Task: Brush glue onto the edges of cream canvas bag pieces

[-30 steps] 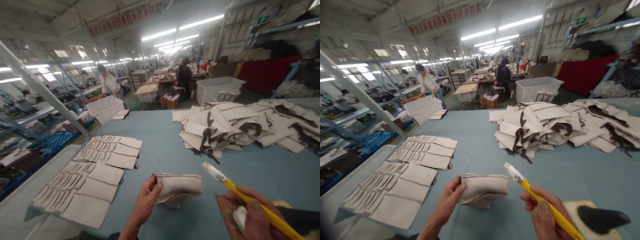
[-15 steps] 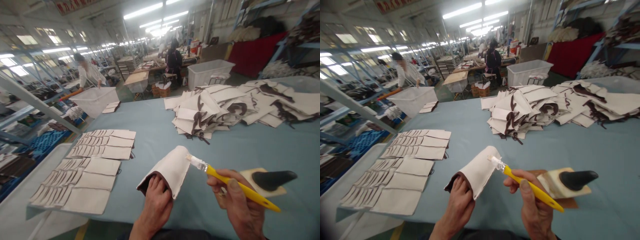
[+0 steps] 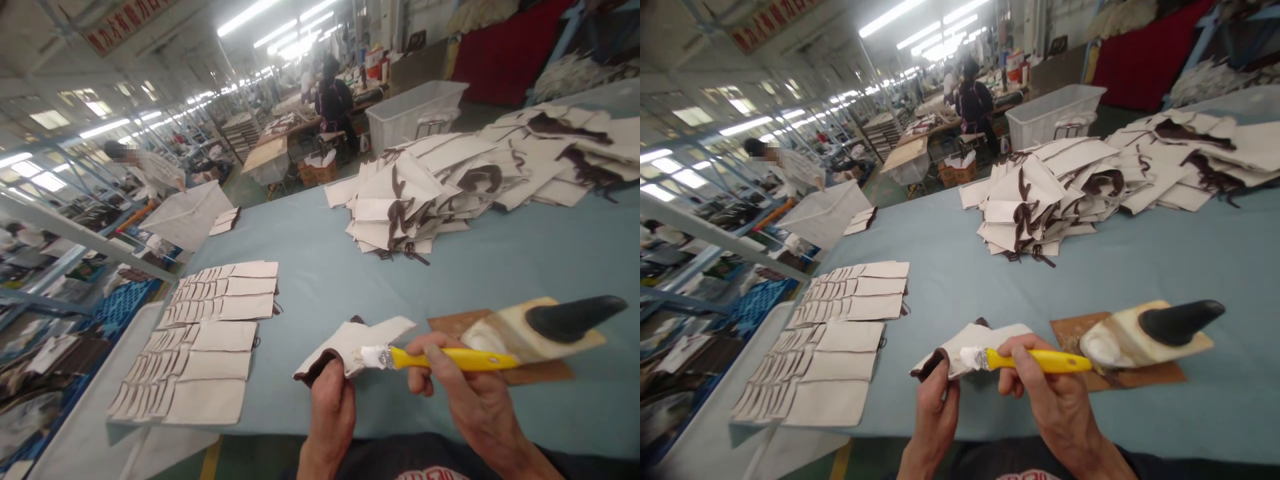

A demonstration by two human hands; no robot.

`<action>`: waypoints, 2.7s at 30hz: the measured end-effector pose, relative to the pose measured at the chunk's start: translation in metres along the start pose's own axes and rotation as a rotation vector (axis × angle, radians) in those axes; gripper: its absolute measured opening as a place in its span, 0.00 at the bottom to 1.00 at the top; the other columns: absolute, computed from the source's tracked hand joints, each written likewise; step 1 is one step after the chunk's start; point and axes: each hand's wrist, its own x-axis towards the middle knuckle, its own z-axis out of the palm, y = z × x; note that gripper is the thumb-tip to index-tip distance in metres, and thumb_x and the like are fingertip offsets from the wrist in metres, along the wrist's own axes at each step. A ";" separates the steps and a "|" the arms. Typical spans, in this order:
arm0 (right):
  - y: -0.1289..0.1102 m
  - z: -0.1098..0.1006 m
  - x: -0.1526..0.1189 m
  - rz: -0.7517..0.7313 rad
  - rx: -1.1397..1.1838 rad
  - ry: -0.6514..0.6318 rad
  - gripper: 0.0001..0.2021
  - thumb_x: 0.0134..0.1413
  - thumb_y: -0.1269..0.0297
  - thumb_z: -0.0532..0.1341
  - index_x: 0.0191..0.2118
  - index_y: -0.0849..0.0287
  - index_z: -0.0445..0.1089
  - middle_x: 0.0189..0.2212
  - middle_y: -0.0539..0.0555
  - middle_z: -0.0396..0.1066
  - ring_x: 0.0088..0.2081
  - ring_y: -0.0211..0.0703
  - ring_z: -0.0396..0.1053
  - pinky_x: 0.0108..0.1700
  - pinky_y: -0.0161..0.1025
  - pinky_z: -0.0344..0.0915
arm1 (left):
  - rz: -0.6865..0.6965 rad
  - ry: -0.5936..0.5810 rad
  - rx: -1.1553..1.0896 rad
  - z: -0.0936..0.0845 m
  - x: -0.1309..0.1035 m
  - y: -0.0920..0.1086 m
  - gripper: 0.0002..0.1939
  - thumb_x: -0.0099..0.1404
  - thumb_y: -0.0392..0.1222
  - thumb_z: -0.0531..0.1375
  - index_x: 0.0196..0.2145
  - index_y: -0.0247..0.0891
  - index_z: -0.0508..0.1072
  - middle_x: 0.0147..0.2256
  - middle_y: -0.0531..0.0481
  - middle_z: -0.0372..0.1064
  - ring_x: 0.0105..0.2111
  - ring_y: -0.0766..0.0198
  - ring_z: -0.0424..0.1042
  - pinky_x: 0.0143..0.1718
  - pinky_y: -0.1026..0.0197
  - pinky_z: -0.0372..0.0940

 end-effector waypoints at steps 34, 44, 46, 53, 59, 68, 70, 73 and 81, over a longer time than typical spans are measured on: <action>0.036 -0.018 0.000 0.090 -0.074 -0.019 0.25 0.66 0.38 0.61 0.33 0.57 0.72 0.15 0.48 0.67 0.18 0.37 0.64 0.23 0.33 0.63 | 0.202 0.041 0.226 0.017 0.005 -0.008 0.18 0.69 0.22 0.51 0.47 0.37 0.75 0.34 0.45 0.77 0.34 0.60 0.75 0.34 0.63 0.70; 0.037 -0.036 0.015 0.130 -0.169 -0.112 0.25 0.67 0.38 0.59 0.35 0.57 0.71 0.15 0.47 0.65 0.16 0.36 0.61 0.19 0.32 0.60 | 0.244 0.018 0.292 0.029 0.003 0.000 0.18 0.69 0.22 0.50 0.29 0.40 0.69 0.23 0.51 0.66 0.26 0.61 0.66 0.30 0.60 0.61; 0.039 -0.039 0.016 0.149 -0.210 -0.081 0.25 0.66 0.37 0.60 0.35 0.58 0.71 0.15 0.47 0.65 0.16 0.36 0.60 0.19 0.32 0.58 | 0.250 -0.001 0.299 0.029 0.002 0.000 0.17 0.69 0.22 0.50 0.32 0.39 0.71 0.25 0.50 0.68 0.27 0.61 0.67 0.31 0.60 0.62; 0.024 -0.045 0.026 -0.039 -0.381 0.015 0.23 0.69 0.43 0.58 0.33 0.57 0.72 0.16 0.47 0.65 0.17 0.36 0.62 0.20 0.32 0.60 | 0.266 0.013 0.311 0.030 0.002 0.001 0.17 0.69 0.22 0.49 0.32 0.40 0.70 0.24 0.51 0.68 0.26 0.60 0.67 0.31 0.60 0.61; 0.025 -0.031 0.006 -0.097 -0.536 -0.189 0.21 0.73 0.50 0.54 0.32 0.56 0.73 0.16 0.47 0.68 0.18 0.37 0.67 0.24 0.32 0.66 | 0.278 -0.008 0.282 0.035 0.002 0.001 0.17 0.68 0.22 0.49 0.30 0.42 0.66 0.23 0.52 0.66 0.25 0.61 0.65 0.29 0.60 0.58; 0.017 -0.030 -0.002 -0.043 -0.419 -0.063 0.22 0.72 0.45 0.55 0.33 0.56 0.72 0.15 0.47 0.66 0.17 0.37 0.63 0.23 0.33 0.62 | 0.283 -0.026 0.269 0.036 0.000 -0.002 0.15 0.68 0.23 0.50 0.33 0.40 0.68 0.25 0.50 0.68 0.26 0.60 0.67 0.30 0.60 0.60; 0.018 -0.032 0.002 -0.048 -0.446 -0.047 0.22 0.71 0.45 0.56 0.33 0.57 0.72 0.16 0.47 0.67 0.18 0.37 0.64 0.24 0.34 0.63 | 0.278 -0.029 0.281 0.037 0.000 -0.002 0.15 0.68 0.22 0.50 0.33 0.40 0.68 0.25 0.51 0.68 0.26 0.60 0.66 0.30 0.60 0.59; 0.022 -0.028 -0.001 0.020 -0.418 -0.111 0.23 0.71 0.44 0.54 0.33 0.57 0.72 0.15 0.47 0.66 0.18 0.37 0.64 0.24 0.34 0.63 | 0.273 -0.027 0.280 0.037 0.000 -0.003 0.15 0.67 0.22 0.49 0.33 0.40 0.68 0.25 0.51 0.67 0.26 0.59 0.66 0.30 0.60 0.60; 0.030 -0.031 0.013 0.092 -0.218 -0.027 0.25 0.67 0.38 0.59 0.34 0.57 0.70 0.15 0.46 0.64 0.17 0.36 0.60 0.20 0.32 0.57 | 0.248 -0.006 0.260 0.037 0.003 -0.001 0.16 0.67 0.22 0.50 0.30 0.42 0.65 0.25 0.51 0.67 0.26 0.60 0.66 0.30 0.60 0.60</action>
